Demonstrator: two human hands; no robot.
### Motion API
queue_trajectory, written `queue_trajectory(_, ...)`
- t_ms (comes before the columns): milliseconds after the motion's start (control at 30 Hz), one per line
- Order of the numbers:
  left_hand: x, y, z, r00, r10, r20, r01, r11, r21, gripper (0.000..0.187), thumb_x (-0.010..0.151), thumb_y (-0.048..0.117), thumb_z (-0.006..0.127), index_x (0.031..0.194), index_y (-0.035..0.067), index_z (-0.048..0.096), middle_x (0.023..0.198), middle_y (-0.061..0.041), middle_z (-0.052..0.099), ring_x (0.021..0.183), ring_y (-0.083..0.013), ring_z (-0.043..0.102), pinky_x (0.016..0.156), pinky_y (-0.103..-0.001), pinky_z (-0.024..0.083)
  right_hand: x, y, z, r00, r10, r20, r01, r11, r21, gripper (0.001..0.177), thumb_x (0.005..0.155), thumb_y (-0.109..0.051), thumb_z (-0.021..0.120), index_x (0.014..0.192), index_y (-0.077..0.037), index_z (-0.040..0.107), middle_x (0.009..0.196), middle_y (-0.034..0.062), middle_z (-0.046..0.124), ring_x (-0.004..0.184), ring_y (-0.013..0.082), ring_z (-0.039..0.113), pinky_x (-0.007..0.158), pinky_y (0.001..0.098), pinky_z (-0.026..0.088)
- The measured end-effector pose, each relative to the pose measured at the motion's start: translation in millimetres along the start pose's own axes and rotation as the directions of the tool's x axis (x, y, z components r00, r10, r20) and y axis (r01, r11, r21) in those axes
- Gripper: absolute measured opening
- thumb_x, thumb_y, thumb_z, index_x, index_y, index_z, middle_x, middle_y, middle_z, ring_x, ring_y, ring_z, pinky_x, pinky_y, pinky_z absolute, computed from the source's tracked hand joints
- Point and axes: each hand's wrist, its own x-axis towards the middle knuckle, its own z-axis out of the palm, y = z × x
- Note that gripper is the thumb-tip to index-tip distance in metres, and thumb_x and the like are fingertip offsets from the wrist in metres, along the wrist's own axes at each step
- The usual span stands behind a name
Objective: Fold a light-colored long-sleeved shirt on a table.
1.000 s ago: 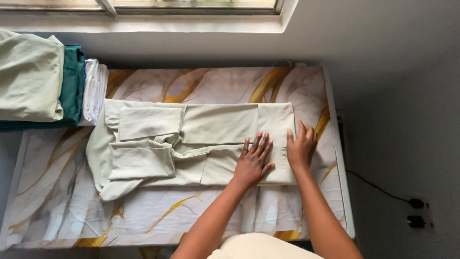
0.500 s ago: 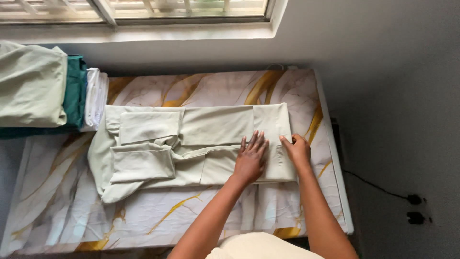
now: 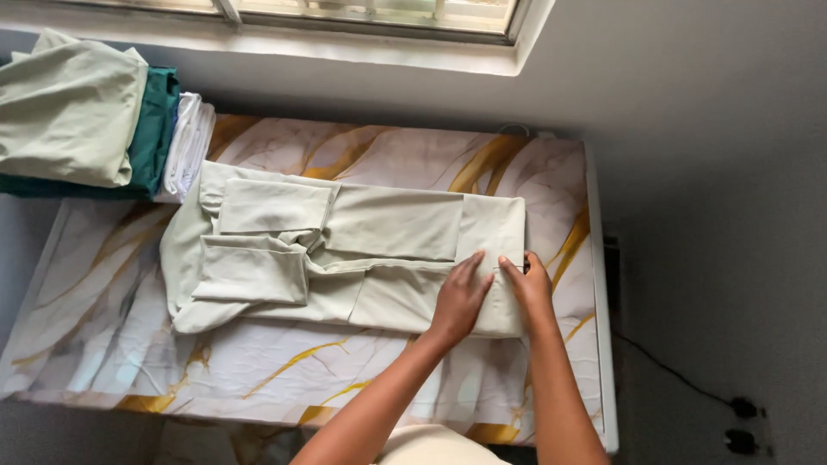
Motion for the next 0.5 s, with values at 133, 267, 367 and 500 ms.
queue_trajectory(133,9.9,-17.1,7.1,0.927,-0.374,0.028,0.362,0.873,-0.327,0.061,0.102,0.047,0.047,0.145,0.005,0.057,0.145,-0.013,0.059,0.134,-0.0297,0.055,0.111,-0.038,0.042,-5.5,-11.6,4.8,1.0,-0.008,0.022,0.007,0.999,0.044,0.056,0.084,-0.037,0.078,0.126,-0.003,0.063,0.104,0.0102,0.074,0.088,0.0179,0.068,0.077,0.0305,0.054)
queue_trajectory(267,20.3,-37.2,8.0,0.859,-0.471,0.202,0.46,0.536,-0.708,0.078,0.098,0.064,0.046,0.148,0.005,0.053,0.148,-0.009,0.059,0.138,-0.0228,0.053,0.117,-0.036,0.036,-2.5,-27.6,19.3,0.99,-0.142,0.009,0.142,0.988,-0.068,0.05,0.082,-0.033,0.079,0.122,-0.005,0.065,0.1,0.0079,0.076,0.087,0.0174,0.071,0.078,0.0307,0.055)
queue_trajectory(367,19.2,-37.6,-16.6,0.812,-0.496,0.309,0.497,0.307,-0.812,0.088,0.092,0.073,0.042,0.15,0.007,0.049,0.149,-0.009,0.056,0.141,-0.0231,0.048,0.116,-0.039,0.034,-17.1,-59.4,45.5,0.969,-0.246,0.006,0.243,0.953,-0.184,0.046,0.081,-0.029,0.079,0.12,-0.007,0.067,0.095,0.0091,0.076,0.085,0.0196,0.073,0.077,0.0328,0.056)
queue_trajectory(500,12.9,-66.4,-48.7,0.829,-0.414,0.375,0.413,0.002,-0.911,0.093,0.093,0.077,0.034,0.151,0.006,0.048,0.152,-0.009,0.052,0.143,-0.0206,0.043,0.121,-0.039,0.03,-38.7,-98.7,102.8,0.928,-0.371,0.041,0.368,0.889,-0.274,0.041,0.08,-0.023,0.076,0.117,-0.009,0.068,0.088,0.0134,0.075,0.08,0.0251,0.074,0.074,0.0375,0.057)
